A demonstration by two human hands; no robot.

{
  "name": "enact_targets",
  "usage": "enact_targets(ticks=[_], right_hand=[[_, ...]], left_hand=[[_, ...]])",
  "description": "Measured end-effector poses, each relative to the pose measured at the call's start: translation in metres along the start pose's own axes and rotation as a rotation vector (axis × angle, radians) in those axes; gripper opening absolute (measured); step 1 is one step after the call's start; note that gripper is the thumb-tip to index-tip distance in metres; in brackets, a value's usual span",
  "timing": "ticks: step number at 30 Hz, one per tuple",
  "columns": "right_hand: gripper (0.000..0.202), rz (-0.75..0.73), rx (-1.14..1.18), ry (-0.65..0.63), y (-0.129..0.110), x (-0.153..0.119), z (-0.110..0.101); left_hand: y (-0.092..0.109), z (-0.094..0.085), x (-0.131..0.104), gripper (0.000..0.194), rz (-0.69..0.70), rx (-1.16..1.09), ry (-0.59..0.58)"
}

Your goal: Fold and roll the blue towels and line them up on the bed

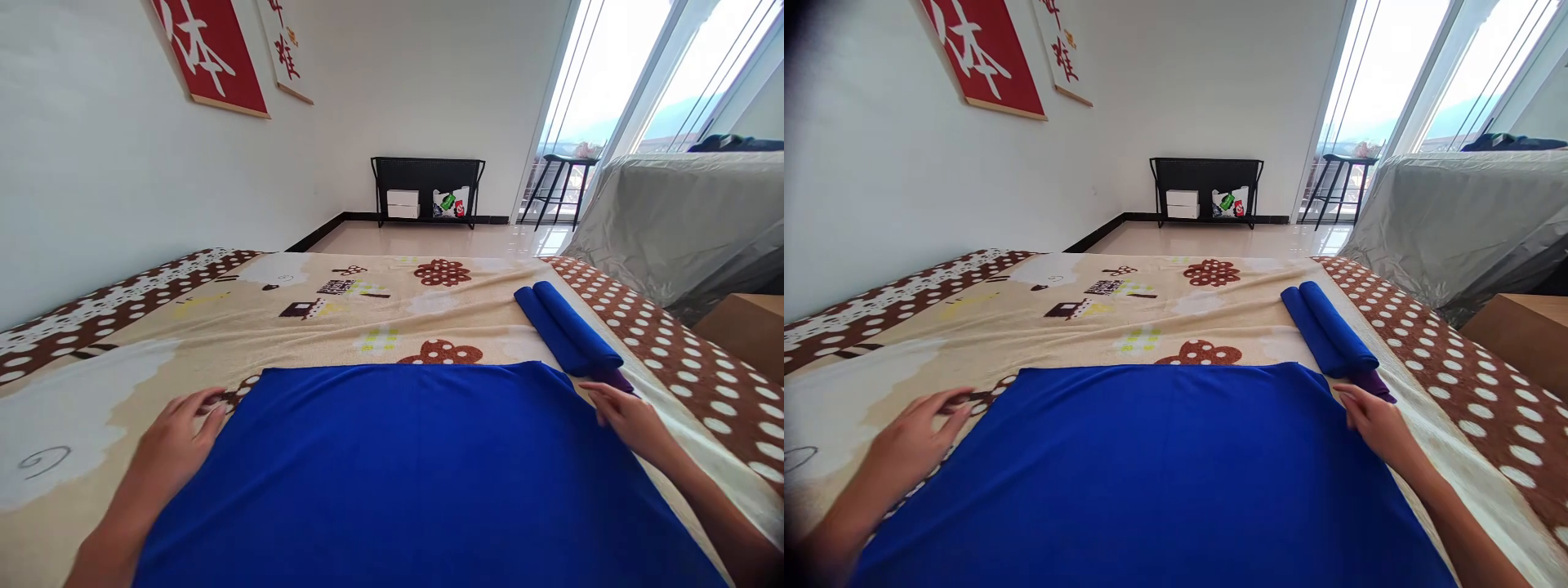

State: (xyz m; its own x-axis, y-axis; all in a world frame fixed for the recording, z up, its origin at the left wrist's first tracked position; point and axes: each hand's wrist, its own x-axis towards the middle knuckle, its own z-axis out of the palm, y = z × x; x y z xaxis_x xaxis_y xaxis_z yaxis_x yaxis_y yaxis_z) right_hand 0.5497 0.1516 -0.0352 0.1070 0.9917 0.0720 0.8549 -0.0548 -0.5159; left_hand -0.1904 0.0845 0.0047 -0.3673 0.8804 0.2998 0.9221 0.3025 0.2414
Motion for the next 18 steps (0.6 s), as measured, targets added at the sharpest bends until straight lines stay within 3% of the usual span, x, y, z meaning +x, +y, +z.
enact_targets(ticks=[4, 8, 12, 18], right_hand=[[0.042, -0.036, -0.061, -0.011, -0.027, 0.054, 0.035], [0.034, -0.046, -0.152, -0.003, -0.025, 0.061, 0.045], [0.023, -0.042, -0.221, 0.002, -0.022, 0.054, 0.040], [0.016, -0.009, -0.271, 0.077, -0.034, 0.071, 0.036]], left_hand=[[0.026, 0.048, 0.062, 0.047, 0.029, 0.020, -0.082], [0.030, 0.084, 0.077, 0.048, -0.010, 0.023, -0.063], [0.019, 0.092, 0.083, 0.036, -0.027, 0.007, -0.063], [0.010, 0.081, 0.101, 0.021, 0.017, -0.043, -0.117]])
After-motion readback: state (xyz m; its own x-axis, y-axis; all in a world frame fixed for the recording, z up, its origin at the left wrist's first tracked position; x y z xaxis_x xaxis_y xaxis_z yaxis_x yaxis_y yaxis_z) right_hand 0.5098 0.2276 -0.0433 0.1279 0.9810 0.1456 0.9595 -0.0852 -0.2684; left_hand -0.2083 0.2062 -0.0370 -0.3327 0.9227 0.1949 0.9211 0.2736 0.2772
